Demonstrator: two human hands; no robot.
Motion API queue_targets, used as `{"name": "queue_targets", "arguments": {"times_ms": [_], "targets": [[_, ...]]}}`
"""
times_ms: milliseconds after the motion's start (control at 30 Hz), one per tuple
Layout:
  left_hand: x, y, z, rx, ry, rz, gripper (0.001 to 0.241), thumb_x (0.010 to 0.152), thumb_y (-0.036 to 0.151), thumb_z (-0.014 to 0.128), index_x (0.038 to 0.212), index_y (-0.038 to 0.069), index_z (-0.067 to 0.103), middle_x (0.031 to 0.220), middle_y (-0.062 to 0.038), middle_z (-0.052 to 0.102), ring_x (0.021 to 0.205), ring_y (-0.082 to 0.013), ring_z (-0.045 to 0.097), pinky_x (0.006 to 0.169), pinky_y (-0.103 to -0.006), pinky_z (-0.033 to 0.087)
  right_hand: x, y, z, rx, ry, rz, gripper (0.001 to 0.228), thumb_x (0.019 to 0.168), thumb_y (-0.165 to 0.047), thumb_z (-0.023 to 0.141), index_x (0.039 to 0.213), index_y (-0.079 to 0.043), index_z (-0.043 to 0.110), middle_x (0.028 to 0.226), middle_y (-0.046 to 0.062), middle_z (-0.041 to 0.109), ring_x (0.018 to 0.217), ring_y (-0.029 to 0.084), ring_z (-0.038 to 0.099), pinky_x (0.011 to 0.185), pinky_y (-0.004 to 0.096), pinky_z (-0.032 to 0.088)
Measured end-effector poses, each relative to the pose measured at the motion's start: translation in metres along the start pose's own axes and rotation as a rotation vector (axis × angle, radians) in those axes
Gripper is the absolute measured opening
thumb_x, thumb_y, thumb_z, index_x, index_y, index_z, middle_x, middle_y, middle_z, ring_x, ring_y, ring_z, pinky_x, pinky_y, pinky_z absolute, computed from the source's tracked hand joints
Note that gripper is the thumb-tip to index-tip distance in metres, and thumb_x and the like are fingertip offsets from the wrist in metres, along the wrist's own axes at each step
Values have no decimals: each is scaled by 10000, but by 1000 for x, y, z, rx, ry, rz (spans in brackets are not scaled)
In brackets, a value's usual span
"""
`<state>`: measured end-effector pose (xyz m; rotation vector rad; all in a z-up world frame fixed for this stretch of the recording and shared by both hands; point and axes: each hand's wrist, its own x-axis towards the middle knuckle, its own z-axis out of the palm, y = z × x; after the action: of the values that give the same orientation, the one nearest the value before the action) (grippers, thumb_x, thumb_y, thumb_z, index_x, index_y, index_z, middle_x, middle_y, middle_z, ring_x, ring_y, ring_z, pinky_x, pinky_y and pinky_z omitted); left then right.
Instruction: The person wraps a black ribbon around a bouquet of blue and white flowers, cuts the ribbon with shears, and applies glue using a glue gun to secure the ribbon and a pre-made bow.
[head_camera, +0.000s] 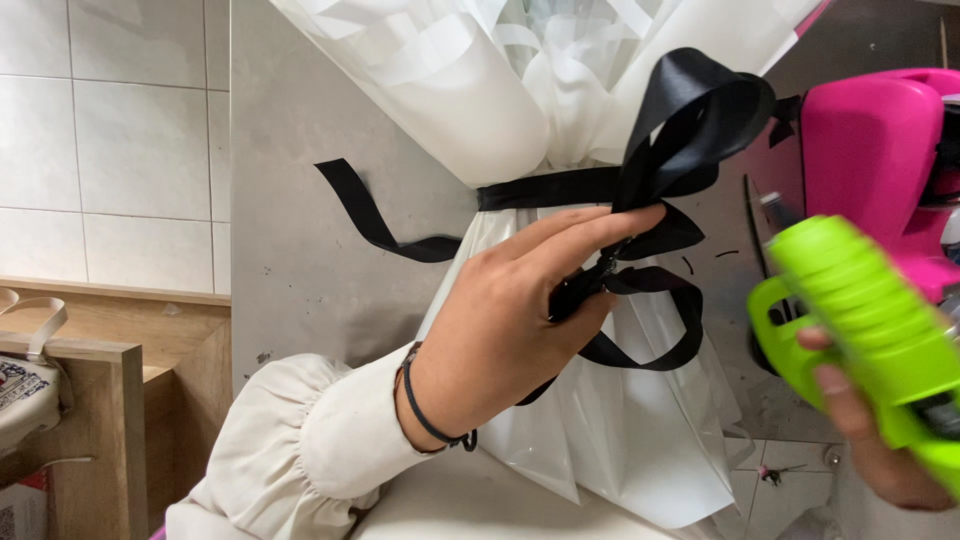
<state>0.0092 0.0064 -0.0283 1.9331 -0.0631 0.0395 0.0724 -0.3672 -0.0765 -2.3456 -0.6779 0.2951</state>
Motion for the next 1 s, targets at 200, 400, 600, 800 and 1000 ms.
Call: {"name": "queue_targets", "arguments": {"times_ms": [200,400,600,800,1000], "targets": [[-2,0,1,-53,1,-13,565,948,174,750,1453,202,497,1373,-38,669,878,-130,584,778,-241,534,78,15,66,244,524,165,221,1106,-55,556,1304,16,624,1319,147,651,1231,271,620,1106,391,536],[1,19,-4,-168,4,-37,503,1062,392,414,1451,83,495,1358,-104,645,1026,-183,581,950,-292,522,137,78,88,273,630,216,255,1069,-180,664,1294,-62,647,1331,91,660,1256,219,607,1108,374,460],[0,32,-11,-278,-29,-130,696,1056,522,160,1507,48,397,1589,-142,478,1507,-295,448,1235,-396,351,53,-60,50,-398,62,497,371,1056,-343,585,1252,-34,648,1184,318,672,1100,489,646,913,547,494],[-4,40,-7,-337,-20,-122,747,1054,532,121,1546,-5,285,1653,-207,359,1583,-332,323,1305,-426,256,7,-163,60,-244,290,-203,353,859,-225,905,1026,-74,633,1108,156,579,1043,325,700,954,430,602],[-14,52,-6,-337,-27,-79,760,1064,552,106,1580,2,194,1571,-209,452,1535,-323,409,1262,-414,323,29,-150,68,-193,309,-464,245,935,-27,841,1138,-54,707,1293,195,513,1127,389,667,1023,490,596]]}}
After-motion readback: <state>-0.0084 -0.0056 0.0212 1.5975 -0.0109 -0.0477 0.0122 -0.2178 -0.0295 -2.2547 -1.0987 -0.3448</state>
